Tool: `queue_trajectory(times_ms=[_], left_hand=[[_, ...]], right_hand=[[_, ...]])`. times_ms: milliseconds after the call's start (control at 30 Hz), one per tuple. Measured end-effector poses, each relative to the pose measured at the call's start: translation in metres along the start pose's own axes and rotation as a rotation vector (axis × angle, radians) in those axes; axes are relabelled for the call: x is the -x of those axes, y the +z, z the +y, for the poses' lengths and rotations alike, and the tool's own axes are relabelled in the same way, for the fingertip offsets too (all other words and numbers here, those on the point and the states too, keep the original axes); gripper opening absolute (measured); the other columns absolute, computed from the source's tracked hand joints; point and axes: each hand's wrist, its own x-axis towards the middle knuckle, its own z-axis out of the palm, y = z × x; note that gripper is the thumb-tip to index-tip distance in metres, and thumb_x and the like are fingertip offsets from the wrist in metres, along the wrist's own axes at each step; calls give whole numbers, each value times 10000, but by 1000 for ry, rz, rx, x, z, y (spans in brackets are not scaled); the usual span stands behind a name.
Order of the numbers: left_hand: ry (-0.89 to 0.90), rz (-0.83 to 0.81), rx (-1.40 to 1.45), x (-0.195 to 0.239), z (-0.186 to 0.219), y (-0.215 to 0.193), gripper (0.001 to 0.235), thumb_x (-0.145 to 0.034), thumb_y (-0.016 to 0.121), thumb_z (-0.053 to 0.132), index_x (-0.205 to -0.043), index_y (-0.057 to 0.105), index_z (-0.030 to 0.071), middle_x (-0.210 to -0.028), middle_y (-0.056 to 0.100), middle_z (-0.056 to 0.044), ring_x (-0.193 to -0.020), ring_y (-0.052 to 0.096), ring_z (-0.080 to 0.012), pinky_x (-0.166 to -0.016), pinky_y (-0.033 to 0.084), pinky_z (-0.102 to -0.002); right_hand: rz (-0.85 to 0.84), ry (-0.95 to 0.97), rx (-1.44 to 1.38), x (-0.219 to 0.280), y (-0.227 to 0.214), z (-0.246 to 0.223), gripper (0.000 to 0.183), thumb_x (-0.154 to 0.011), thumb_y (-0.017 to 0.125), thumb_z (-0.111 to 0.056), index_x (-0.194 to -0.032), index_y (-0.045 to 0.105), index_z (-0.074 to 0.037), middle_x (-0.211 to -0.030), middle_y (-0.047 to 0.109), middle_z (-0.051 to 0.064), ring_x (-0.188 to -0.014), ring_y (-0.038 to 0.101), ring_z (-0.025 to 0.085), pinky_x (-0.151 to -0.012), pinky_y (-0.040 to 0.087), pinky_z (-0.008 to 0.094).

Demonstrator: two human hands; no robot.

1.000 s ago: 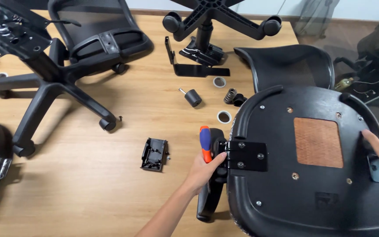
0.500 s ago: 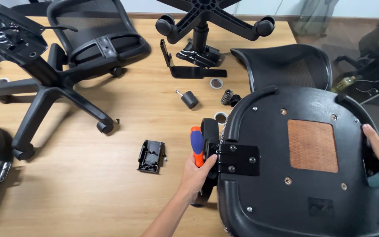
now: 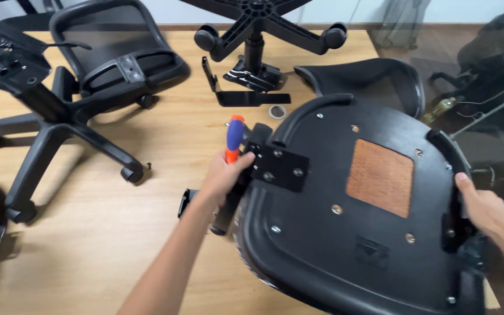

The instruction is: The person assembles an office chair on a wooden table, using a screwdriver to drive screws that fasten the armrests to the underside of the seat. They align each armrest against the seat mounting points, hold it in place, and tighten the screws, repositioning the seat between sides.

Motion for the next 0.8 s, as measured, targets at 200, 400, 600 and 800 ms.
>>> queue_trajectory(times_ms=[200, 400, 600, 800], left_hand=[[-77, -170, 36, -53, 38, -32, 306, -828, 786, 248, -1052, 670, 75, -904, 693, -23, -819, 626, -136, -785, 507, -330], [-68, -185, -211, -98, 72, -66, 365, -827, 809, 289, -1108, 650, 120, -964, 666, -3, -897, 594, -101, -854, 461, -314], [-100, -237, -409, -112, 126, -85, 346, -823, 784, 280, -1100, 639, 130, -909, 653, 3, -811, 593, -99, -745, 466, -288], [-67, -327, -581, -135, 136, -108, 366, -837, 790, 277, -1110, 670, 66, -892, 615, -17, -764, 527, -109, -673, 408, -291]], right_hand=[[-161, -55, -300, 91, -4, -13, 953, -1082, 306, -686, -1223, 735, 153, -1285, 618, 362, -1259, 541, 460, -1084, 351, 533], [-319, 55, -496, 184, -20, -62, 782, -1083, 311, -602, -810, 640, 53, -703, 586, 178, -614, 518, 270, -577, 417, 423], [-624, 84, -874, 259, -16, -98, 606, -1051, 371, -577, -800, 489, -38, -563, 490, 121, -463, 438, 244, -486, 390, 378], [-930, 50, -557, 247, -23, -84, 635, -977, 480, -600, -852, 605, 10, -641, 580, 168, -562, 620, 268, -621, 527, 377]])
